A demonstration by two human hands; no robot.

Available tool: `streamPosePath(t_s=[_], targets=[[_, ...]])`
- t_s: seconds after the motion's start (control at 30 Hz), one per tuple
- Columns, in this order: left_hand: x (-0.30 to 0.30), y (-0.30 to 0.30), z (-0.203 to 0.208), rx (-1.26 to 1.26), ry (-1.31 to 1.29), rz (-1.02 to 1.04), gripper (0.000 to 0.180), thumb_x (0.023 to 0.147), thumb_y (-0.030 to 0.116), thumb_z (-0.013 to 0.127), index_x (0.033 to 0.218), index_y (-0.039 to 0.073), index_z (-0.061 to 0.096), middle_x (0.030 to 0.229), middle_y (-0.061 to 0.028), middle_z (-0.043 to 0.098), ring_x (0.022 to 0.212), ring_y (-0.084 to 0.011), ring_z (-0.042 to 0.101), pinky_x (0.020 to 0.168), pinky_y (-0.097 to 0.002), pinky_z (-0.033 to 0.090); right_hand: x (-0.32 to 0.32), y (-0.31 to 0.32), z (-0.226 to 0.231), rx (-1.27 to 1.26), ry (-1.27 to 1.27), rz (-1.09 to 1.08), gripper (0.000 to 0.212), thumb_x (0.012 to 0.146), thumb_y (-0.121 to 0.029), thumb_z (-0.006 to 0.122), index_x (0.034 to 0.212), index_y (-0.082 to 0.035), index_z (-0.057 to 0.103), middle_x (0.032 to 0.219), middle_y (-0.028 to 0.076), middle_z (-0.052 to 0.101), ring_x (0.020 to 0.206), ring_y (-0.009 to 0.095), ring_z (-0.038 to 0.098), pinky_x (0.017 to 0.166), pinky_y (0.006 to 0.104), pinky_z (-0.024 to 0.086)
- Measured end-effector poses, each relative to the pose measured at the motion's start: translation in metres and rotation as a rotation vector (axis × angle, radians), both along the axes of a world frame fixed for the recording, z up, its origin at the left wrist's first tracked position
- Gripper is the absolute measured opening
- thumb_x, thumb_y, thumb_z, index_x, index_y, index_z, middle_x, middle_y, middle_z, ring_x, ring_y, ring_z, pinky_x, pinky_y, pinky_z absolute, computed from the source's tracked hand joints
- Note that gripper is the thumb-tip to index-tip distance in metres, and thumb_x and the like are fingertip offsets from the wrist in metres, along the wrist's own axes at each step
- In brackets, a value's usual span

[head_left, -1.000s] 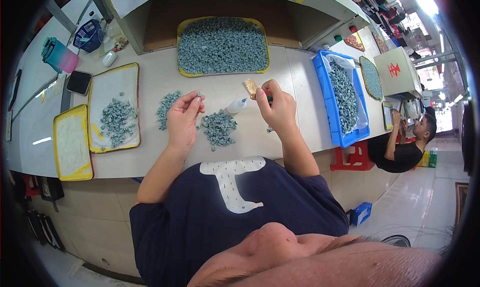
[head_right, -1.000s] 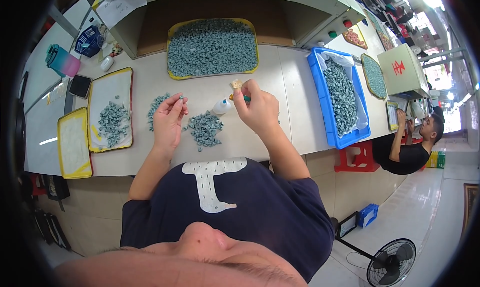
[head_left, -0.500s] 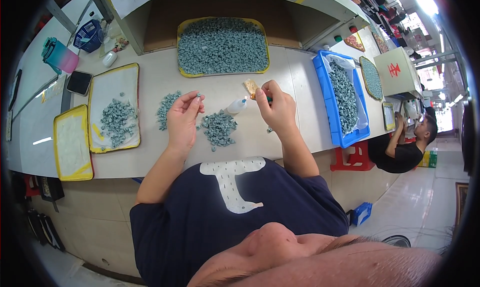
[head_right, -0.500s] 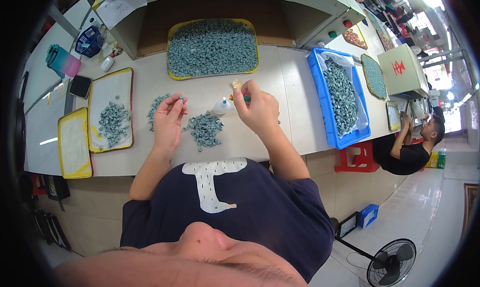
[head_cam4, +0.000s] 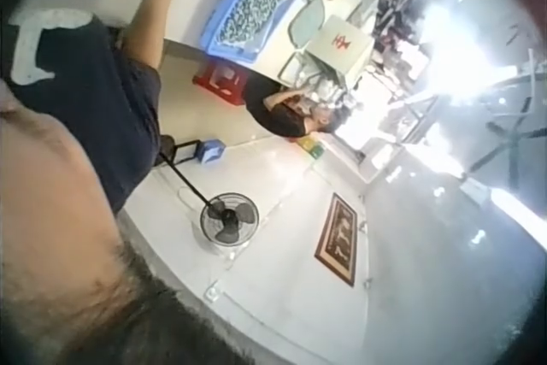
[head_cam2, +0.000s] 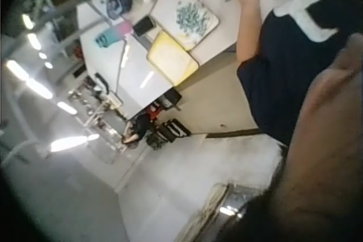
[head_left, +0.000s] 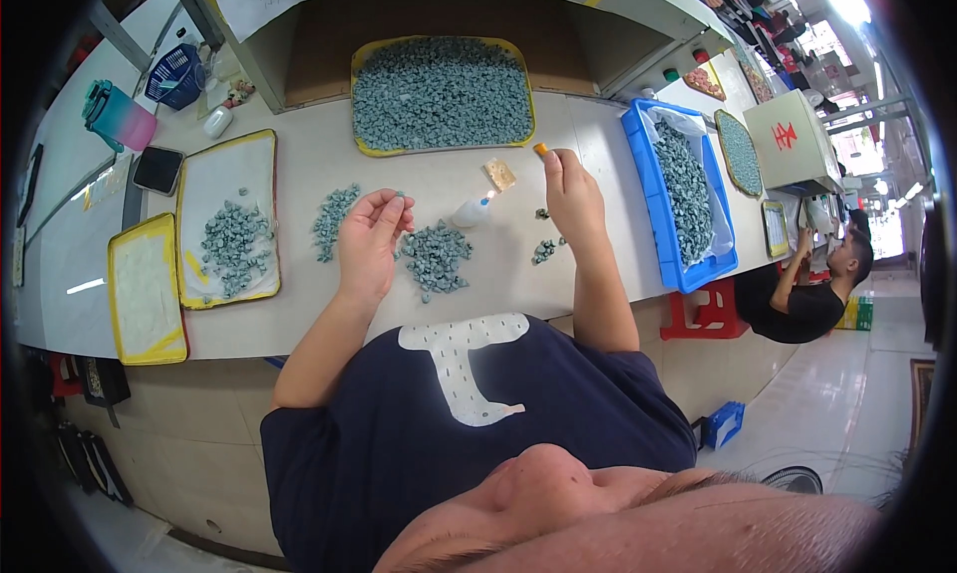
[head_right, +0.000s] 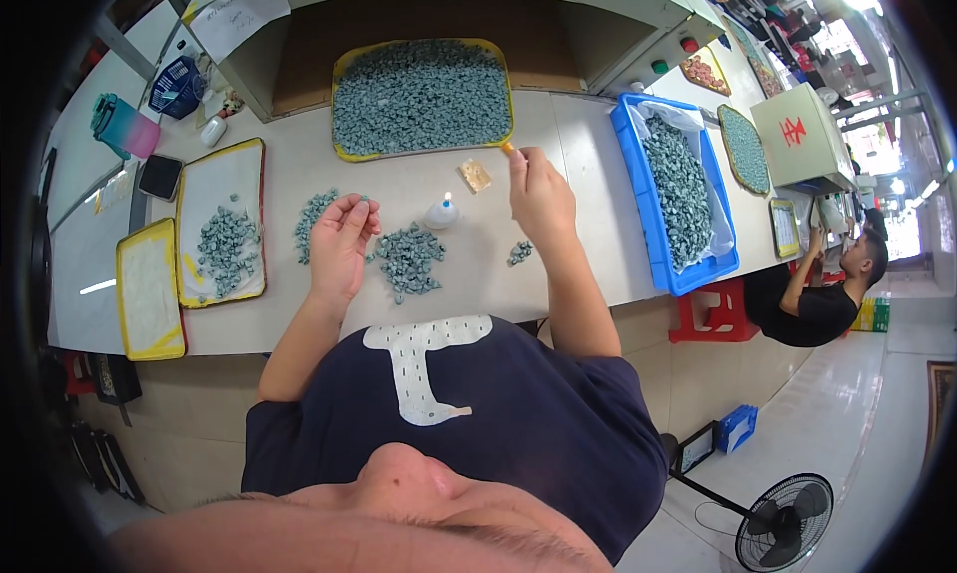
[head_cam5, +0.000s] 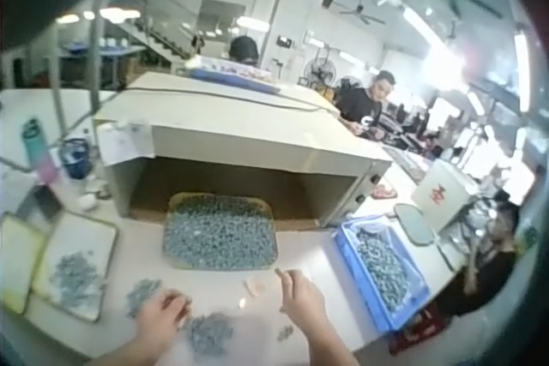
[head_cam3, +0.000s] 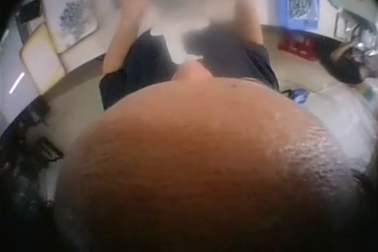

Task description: Apply glue to small toy components to assemble them.

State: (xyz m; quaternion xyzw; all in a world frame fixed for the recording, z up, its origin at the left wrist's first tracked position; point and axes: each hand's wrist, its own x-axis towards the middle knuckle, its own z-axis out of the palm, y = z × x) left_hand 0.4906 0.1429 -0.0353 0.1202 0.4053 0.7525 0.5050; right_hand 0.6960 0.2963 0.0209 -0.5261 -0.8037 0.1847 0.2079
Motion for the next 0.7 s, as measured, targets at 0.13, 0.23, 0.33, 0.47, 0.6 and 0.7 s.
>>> streamPosePath(t_s=[0.13, 0.23, 0.33, 0.47, 0.6, 0.7], targets=[[0.004, -0.001, 0.000, -0.003, 0.050, -0.046, 0.015, 0.092, 0.006, 0.059, 0.106, -0.001, 0.056, 0.093, -0.0082, 0.063, 0.076, -0.0109, 0.056, 0.071, -0.0233, 0.048, 0.025, 0.026, -0.033, -0.014, -0.226, -0.019, 0.026, 0.094, -0.022, 0.052, 0.105, 0.001, 0.057, 0.099, 0.021, 0.063, 0.086, 0.037, 0.062, 0.073, 0.0439, 0.049], [0.007, -0.003, 0.004, -0.002, 0.090, -0.071, 0.015, 0.093, 0.006, 0.058, 0.106, 0.000, 0.056, 0.092, -0.0078, 0.062, 0.075, -0.0106, 0.056, 0.070, -0.0232, 0.048, 0.032, 0.032, -0.049, -0.021, -0.327, -0.003, 0.027, 0.092, -0.018, 0.053, 0.111, 0.001, 0.056, 0.107, 0.022, 0.060, 0.091, 0.038, 0.060, 0.077, 0.0442, 0.049], [0.009, -0.004, 0.008, 0.011, 0.114, -0.106, 0.015, 0.093, 0.007, 0.058, 0.106, 0.000, 0.056, 0.092, -0.0075, 0.062, 0.075, -0.0102, 0.056, 0.070, -0.0226, 0.048, 0.035, 0.034, -0.053, -0.004, -0.359, 0.016, 0.031, 0.089, -0.014, 0.056, 0.116, 0.002, 0.055, 0.113, 0.022, 0.058, 0.095, 0.039, 0.058, 0.080, 0.0437, 0.049], [0.010, -0.005, 0.007, 0.006, 0.119, -0.095, 0.015, 0.093, 0.006, 0.058, 0.106, 0.000, 0.056, 0.092, -0.0068, 0.062, 0.074, -0.0100, 0.055, 0.069, -0.0226, 0.047, 0.032, 0.028, -0.048, 0.229, -0.268, 0.016, 0.033, 0.087, -0.006, 0.057, 0.120, -0.002, 0.057, 0.111, 0.021, 0.060, 0.100, 0.038, 0.058, 0.085, 0.0430, 0.048], [0.005, -0.005, 0.007, -0.023, 0.104, -0.026, 0.014, 0.093, 0.006, 0.058, 0.105, 0.000, 0.056, 0.092, -0.0064, 0.062, 0.073, -0.0097, 0.055, 0.068, -0.0226, 0.047, 0.029, 0.007, -0.026, 0.272, -0.072, 0.112, 0.033, 0.085, -0.005, 0.061, 0.118, -0.004, 0.059, 0.113, 0.017, 0.060, 0.099, 0.032, 0.060, 0.083, 0.0393, 0.049], [0.001, -0.005, 0.007, -0.011, 0.072, 0.043, 0.014, 0.092, 0.007, 0.059, 0.105, 0.000, 0.056, 0.092, -0.0063, 0.062, 0.073, -0.0094, 0.055, 0.067, -0.0227, 0.046, 0.017, -0.021, -0.011, -0.291, 0.191, 0.241, 0.037, 0.082, -0.009, 0.068, 0.118, -0.006, 0.059, 0.113, 0.013, 0.060, 0.096, 0.027, 0.060, 0.082, 0.0343, 0.049]])
